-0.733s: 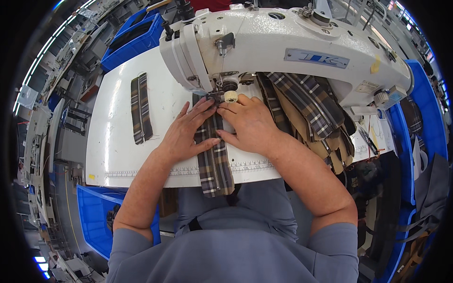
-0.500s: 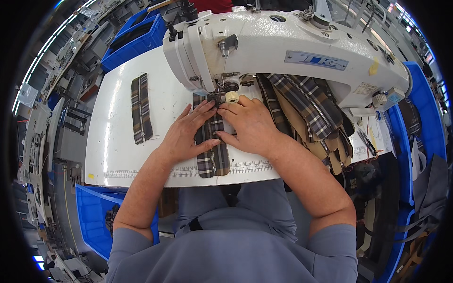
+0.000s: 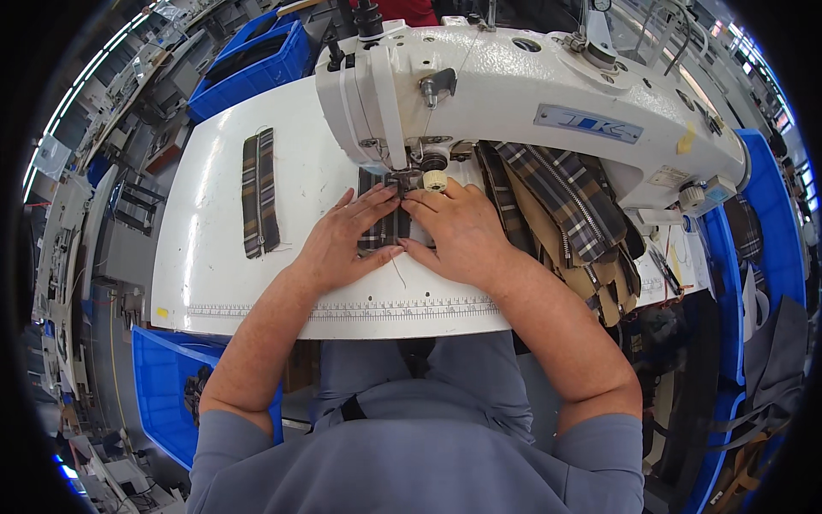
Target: The person sews fabric pieces and leather strips together using an industrial sewing machine.
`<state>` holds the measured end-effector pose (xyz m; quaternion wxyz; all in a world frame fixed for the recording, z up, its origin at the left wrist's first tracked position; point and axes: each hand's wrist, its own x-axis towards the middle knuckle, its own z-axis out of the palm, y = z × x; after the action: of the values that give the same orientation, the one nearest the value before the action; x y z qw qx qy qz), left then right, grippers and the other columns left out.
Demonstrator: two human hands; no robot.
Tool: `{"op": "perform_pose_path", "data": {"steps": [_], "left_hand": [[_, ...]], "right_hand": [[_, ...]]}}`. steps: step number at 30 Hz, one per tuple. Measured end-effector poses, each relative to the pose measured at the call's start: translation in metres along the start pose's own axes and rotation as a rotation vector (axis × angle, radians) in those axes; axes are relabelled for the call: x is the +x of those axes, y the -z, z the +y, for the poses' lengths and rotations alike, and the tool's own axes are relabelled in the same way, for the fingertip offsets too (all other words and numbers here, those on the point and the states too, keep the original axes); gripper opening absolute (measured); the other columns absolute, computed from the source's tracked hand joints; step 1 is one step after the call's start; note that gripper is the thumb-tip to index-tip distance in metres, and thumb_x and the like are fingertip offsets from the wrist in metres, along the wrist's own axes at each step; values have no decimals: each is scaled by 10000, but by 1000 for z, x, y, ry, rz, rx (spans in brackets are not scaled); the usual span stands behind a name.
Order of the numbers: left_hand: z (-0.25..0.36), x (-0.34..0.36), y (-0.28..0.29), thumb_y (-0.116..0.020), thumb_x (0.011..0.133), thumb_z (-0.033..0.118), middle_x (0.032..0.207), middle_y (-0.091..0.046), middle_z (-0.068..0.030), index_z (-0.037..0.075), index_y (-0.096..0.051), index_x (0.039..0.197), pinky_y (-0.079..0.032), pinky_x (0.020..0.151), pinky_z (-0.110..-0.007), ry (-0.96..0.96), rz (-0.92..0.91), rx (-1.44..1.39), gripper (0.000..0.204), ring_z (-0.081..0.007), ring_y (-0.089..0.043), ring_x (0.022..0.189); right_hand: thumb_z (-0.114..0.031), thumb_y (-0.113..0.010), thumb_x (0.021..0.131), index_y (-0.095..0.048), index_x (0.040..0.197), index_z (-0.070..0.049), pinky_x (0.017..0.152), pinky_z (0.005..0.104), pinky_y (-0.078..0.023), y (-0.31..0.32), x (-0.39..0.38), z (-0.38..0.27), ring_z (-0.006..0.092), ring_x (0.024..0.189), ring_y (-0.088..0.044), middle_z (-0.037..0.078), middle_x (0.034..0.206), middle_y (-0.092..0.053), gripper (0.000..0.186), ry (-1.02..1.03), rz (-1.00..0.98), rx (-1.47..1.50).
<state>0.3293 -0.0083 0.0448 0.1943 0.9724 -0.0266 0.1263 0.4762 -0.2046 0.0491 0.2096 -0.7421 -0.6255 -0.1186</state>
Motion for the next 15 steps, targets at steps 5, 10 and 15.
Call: {"op": "perform_pose_path", "data": {"steps": [5, 10, 15], "left_hand": [[-2, 3, -1, -742, 943, 403, 1564, -551, -170, 26, -585, 1466, -297, 1271, -583, 14, 4, -12, 663, -341, -475, 1492], [-15, 13, -5, -704, 959, 313, 1544, -565, -185, 17, -599, 1453, -304, 1265, -584, 20, 41, -12, 585, -351, -504, 1463], [-19, 29, -3, -667, 973, 246, 1326, -663, -190, 3, -652, 1356, -352, 1241, -562, 52, 81, 47, 454, -361, -604, 1306]], "right_hand": [[-399, -737, 908, -744, 1243, -67, 949, 450, -509, -1, 0, 1, 287, 1144, -629, 66, 1268, -715, 471, 7, 5, -11], [-387, -725, 922, -746, 1242, -71, 946, 445, -509, -2, 1, 0, 285, 1147, -632, 64, 1263, -717, 450, -8, -13, -14], [-373, -721, 928, -752, 1194, -69, 934, 439, -515, -1, 2, 1, 281, 1135, -637, 59, 1241, -722, 405, 2, -5, -5]]}}
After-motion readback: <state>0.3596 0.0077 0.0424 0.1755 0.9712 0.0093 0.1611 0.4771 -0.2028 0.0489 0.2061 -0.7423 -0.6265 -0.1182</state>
